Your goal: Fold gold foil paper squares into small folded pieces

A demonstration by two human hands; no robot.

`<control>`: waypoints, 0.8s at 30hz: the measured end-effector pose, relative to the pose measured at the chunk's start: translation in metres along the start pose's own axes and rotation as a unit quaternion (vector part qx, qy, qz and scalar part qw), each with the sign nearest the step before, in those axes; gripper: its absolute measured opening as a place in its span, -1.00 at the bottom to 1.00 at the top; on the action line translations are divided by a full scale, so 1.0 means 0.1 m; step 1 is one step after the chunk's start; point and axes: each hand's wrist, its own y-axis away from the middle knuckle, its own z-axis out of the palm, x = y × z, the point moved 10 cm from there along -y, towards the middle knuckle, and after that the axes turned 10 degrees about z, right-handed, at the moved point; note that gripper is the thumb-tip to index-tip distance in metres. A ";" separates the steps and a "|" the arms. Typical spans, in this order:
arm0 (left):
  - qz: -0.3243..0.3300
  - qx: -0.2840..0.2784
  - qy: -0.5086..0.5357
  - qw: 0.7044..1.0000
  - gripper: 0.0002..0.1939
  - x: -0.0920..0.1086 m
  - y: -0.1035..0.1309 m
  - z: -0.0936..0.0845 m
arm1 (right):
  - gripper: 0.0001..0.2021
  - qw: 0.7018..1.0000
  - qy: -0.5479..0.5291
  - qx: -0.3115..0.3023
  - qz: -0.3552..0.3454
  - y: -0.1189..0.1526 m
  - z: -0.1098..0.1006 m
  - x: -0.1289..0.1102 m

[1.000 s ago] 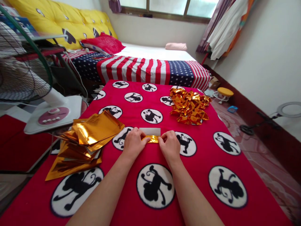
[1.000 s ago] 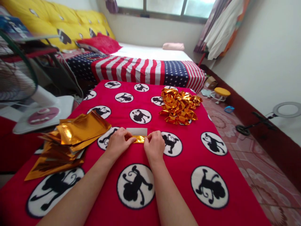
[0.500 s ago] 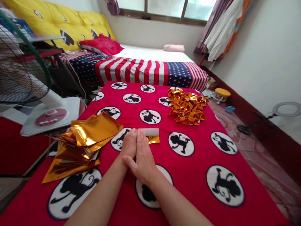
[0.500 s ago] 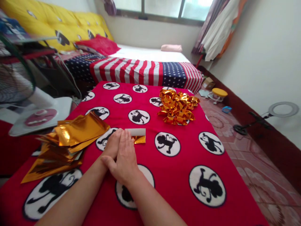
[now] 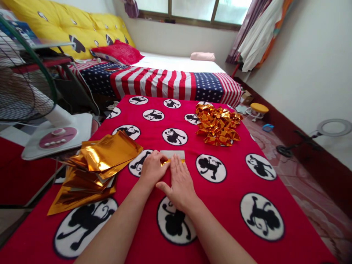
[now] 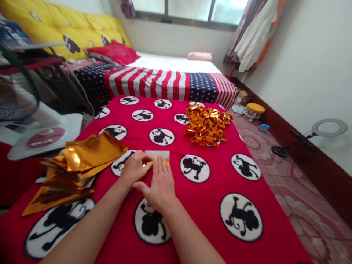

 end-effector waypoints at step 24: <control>0.196 -0.138 0.030 0.970 -0.25 0.85 0.08 0.51 | -0.31 0.993 0.111 0.034 0.024 0.04 -0.05 0.17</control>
